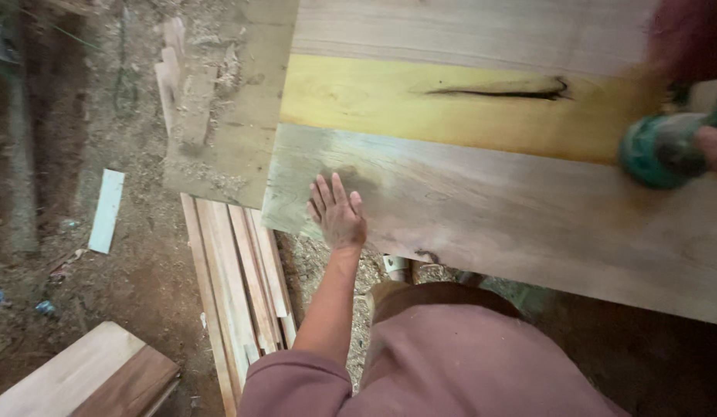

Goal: The person positions a large wooden board on a workbench and uses an electric sander to smooth its surface. They move the sander across the board in overlapping passes, occasionally repositioning the board to reach different areas.

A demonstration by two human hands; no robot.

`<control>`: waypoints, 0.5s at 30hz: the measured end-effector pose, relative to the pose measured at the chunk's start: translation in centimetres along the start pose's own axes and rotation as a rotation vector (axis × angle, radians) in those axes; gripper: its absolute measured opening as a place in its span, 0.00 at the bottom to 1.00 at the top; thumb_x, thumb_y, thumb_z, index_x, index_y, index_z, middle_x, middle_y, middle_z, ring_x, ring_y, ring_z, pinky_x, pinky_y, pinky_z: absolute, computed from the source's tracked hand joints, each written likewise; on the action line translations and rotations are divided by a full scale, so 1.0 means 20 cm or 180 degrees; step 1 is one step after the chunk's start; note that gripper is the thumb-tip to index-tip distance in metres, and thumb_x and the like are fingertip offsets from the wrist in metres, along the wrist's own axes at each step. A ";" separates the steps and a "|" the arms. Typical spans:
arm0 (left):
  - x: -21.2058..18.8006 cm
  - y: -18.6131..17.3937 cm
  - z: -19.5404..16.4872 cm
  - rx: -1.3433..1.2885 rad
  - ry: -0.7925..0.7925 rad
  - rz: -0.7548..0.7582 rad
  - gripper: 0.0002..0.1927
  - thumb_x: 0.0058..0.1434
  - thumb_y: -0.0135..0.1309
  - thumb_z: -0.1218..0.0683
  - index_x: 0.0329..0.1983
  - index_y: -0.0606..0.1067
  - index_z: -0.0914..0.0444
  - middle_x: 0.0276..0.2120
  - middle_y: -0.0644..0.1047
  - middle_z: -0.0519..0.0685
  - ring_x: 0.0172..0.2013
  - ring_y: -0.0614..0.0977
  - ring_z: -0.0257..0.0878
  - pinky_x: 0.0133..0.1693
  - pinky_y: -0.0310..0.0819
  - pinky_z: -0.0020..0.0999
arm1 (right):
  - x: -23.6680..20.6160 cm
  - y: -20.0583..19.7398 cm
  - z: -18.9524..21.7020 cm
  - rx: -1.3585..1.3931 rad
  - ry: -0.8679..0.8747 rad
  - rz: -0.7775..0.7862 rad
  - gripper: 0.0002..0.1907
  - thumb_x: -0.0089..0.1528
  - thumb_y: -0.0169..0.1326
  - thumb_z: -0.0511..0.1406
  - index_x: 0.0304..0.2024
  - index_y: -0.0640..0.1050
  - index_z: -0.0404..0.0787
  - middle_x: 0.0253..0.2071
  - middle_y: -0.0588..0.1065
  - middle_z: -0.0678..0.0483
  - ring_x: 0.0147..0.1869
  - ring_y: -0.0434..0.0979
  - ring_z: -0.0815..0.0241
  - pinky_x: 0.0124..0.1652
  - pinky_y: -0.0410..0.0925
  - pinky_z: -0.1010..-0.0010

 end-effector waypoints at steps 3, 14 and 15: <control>0.00 0.00 -0.01 0.0009 0.0094 -0.0236 0.34 0.73 0.30 0.39 0.78 0.54 0.58 0.78 0.46 0.55 0.77 0.44 0.50 0.73 0.29 0.50 | -0.04 -0.10 0.21 -0.0055 -0.0246 -0.0325 0.34 0.57 0.66 0.47 0.62 0.75 0.39 0.45 0.72 0.42 0.48 0.74 0.40 0.49 0.69 0.48; -0.03 -0.16 -0.03 -0.1186 0.0577 -0.1169 0.33 0.75 0.26 0.41 0.74 0.61 0.65 0.75 0.59 0.62 0.76 0.56 0.53 0.74 0.43 0.50 | -0.03 -0.18 1.59 0.1322 -0.0444 -0.0499 0.44 0.50 0.67 0.46 0.68 0.71 0.49 0.44 0.73 0.38 0.48 0.72 0.39 0.45 0.69 0.47; -0.02 -0.15 -0.02 -0.1118 0.0453 -0.1029 0.33 0.74 0.26 0.41 0.75 0.61 0.65 0.75 0.58 0.62 0.76 0.55 0.54 0.73 0.42 0.51 | -0.02 -0.14 1.62 0.1549 -0.0211 -0.0208 0.44 0.49 0.67 0.44 0.68 0.70 0.54 0.50 0.70 0.36 0.48 0.70 0.38 0.43 0.70 0.49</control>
Point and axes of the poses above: each hand's wrist, its own x-axis towards the middle knuckle, its own y-axis out of the palm, z = x × y, the point moved 10 cm from there along x, towards the middle knuckle
